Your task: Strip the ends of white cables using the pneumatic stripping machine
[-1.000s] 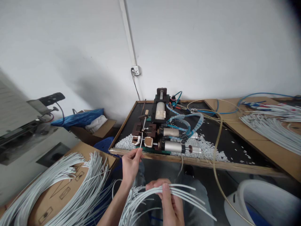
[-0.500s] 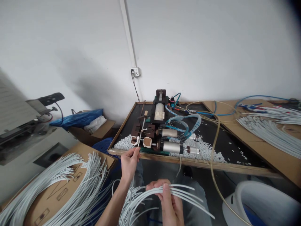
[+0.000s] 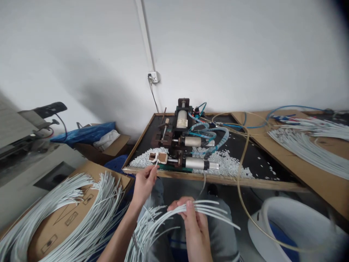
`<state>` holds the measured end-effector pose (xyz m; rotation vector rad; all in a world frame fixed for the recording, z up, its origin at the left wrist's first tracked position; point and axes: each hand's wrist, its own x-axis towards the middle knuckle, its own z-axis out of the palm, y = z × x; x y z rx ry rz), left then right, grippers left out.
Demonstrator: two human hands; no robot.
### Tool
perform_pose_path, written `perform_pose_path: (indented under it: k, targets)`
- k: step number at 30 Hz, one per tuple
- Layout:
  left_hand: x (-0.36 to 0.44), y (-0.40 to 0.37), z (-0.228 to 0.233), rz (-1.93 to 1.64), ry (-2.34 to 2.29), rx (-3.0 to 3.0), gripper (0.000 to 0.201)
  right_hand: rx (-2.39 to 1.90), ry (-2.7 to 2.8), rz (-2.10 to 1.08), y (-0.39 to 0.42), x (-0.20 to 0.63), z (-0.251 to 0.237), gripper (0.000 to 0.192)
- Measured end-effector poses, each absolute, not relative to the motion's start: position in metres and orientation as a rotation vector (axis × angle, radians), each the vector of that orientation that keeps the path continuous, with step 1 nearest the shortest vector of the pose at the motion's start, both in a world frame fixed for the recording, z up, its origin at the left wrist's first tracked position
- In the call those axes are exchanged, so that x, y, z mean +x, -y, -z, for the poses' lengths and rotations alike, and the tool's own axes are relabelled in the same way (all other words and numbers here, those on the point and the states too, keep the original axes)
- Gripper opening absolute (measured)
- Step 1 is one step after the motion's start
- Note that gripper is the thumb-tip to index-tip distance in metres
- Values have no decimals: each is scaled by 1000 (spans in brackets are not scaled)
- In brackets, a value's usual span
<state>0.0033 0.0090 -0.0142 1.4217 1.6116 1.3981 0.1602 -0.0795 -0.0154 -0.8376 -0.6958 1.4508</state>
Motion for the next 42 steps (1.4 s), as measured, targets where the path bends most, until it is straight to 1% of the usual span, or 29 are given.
perform_pose_path:
  k: [3,4,7,8,11,15,17,20,24,25,28,30,32,34,37,40,42]
  targets:
    - [-3,20,4,-1341,-1818,1642,36,-838,750,-1535,81,161,8,38]
    - [-8,28,2,-1258,-1855,1723,36,-830,751,-1551,82,161,5,38]
    - [-27,46,-2,-838,-1885,2129,30,-794,730,-1576,82,154,1,37]
    - [-32,49,-4,-763,-1903,2247,30,-781,734,-1571,82,151,1,36]
    - [-34,60,-17,-750,-1847,2398,30,-790,806,-1546,83,144,2,36]
    - [-11,74,-38,-649,-1545,2333,26,-840,812,-1553,82,144,4,35]
    - [0,75,-41,-645,-1560,2358,26,-840,773,-1585,82,145,5,38]
    - [6,72,-36,-668,-1558,2332,27,-845,706,-1635,82,146,9,39]
    - [4,67,-22,-773,-1351,2337,45,-831,620,-1699,81,148,16,41]
    - [3,65,-20,-827,-1358,2323,46,-832,609,-1719,81,149,17,42]
    - [-4,57,-16,-1017,-1585,2025,42,-855,597,-1755,79,152,16,48]
    - [-9,52,-16,-1035,-1645,1723,42,-864,601,-1748,78,154,15,50]
    - [-12,48,-16,-987,-1536,1522,42,-837,598,-1756,78,154,16,52]
    - [-12,47,-15,-1011,-1379,1383,40,-812,584,-1786,79,153,18,53]
    - [-8,45,-14,-1223,-1251,1183,34,-806,569,-1807,79,152,20,52]
    - [-6,34,-13,-1452,-1314,1127,28,-828,569,-1780,80,152,19,52]
    - [-4,23,-10,-1502,-1398,1177,26,-835,562,-1754,80,152,18,51]
